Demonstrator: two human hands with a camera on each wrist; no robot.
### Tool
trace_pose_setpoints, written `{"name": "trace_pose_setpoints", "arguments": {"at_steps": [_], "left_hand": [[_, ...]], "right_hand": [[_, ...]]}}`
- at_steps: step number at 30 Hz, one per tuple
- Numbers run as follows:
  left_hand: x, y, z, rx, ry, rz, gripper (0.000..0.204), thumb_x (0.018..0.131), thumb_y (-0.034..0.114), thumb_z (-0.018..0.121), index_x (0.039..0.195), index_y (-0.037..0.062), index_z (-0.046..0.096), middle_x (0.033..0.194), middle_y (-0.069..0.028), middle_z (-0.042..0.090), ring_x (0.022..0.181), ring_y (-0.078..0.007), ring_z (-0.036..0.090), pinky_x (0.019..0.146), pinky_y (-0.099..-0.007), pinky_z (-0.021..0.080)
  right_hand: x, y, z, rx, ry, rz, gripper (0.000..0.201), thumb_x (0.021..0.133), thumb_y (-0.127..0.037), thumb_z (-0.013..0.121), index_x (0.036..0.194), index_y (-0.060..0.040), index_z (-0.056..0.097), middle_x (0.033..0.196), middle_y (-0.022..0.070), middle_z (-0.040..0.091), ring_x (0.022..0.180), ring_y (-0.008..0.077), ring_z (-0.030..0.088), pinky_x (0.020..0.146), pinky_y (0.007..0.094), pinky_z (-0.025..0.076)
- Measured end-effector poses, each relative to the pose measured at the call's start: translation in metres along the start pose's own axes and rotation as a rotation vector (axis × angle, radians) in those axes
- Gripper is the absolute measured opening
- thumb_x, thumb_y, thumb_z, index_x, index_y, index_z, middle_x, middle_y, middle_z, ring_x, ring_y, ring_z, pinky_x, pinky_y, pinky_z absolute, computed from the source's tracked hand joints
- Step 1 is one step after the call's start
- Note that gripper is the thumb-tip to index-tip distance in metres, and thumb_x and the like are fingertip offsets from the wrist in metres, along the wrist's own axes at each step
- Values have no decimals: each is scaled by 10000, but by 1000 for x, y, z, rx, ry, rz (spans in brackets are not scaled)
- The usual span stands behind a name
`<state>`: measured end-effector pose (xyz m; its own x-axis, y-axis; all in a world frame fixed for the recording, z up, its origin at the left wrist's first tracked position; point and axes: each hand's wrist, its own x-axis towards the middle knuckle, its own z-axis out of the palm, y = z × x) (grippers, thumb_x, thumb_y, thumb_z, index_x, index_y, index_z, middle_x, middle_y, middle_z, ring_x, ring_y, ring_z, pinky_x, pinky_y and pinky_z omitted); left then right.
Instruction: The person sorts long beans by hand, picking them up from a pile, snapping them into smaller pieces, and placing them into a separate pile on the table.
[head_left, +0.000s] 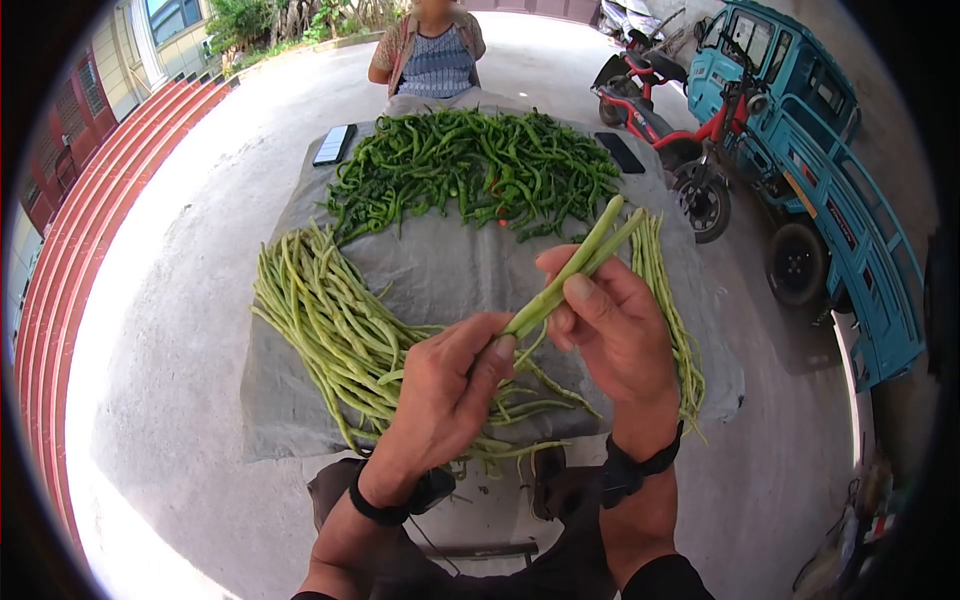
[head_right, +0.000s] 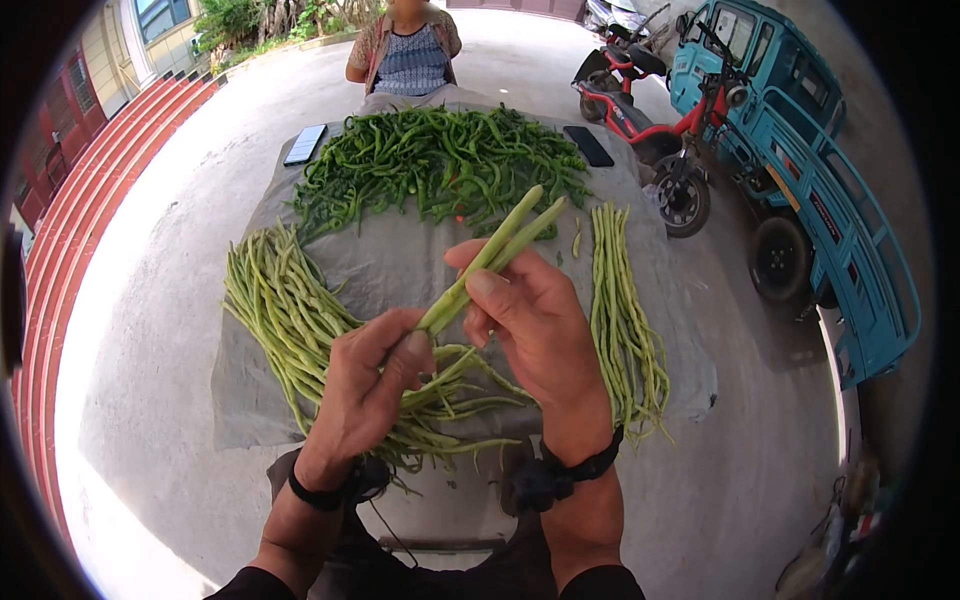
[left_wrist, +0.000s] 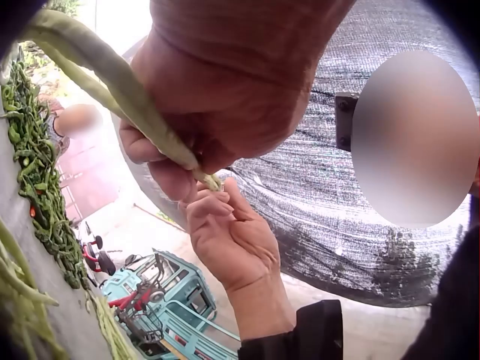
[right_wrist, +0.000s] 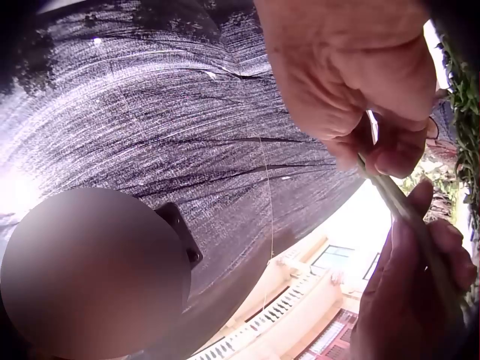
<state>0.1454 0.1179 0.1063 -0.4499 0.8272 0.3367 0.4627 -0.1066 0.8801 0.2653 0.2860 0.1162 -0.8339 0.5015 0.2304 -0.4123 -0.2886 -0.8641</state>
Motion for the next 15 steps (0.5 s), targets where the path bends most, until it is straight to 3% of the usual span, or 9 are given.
{"name": "trace_pose_setpoints", "arguments": {"at_steps": [6,8,9,12,15], "left_hand": [[0,4,-3,46,-66,55,228,1022,89,620,1218,-20,665,918,-187,671,837,-390,677,740,-438,526],[3,-3,-6,54,-106,106,269,1036,108,622,1266,-27,662,894,-115,670,755,-243,656,701,-356,528],[3,-6,-7,57,-125,135,290,1043,118,624,1290,-31,661,881,-80,670,713,-170,646,681,-315,529],[3,-11,-12,-17,-198,45,327,1039,138,656,1316,-34,647,890,-82,675,727,-173,654,699,-312,536],[2,-17,-21,9,-296,3,347,1043,150,667,1337,-33,640,899,-68,679,734,-140,649,710,-297,542]], "right_hand": [[0,4,-3,-4,10,0,179,1045,-158,697,1148,-13,675,932,24,627,733,83,591,632,284,489],[0,0,-5,-10,9,-29,169,1046,-152,695,1141,-14,675,919,22,626,734,84,593,625,287,489],[-2,-3,-7,-63,29,-64,192,1065,-203,662,1132,-24,649,1041,60,603,758,83,548,618,268,446],[-3,-19,-19,26,119,-171,167,1059,-155,676,1141,-10,663,950,40,632,757,90,577,643,287,475],[-7,-36,-52,105,197,-317,176,1076,-151,649,1151,8,648,1023,76,627,810,101,564,671,280,470]]}}
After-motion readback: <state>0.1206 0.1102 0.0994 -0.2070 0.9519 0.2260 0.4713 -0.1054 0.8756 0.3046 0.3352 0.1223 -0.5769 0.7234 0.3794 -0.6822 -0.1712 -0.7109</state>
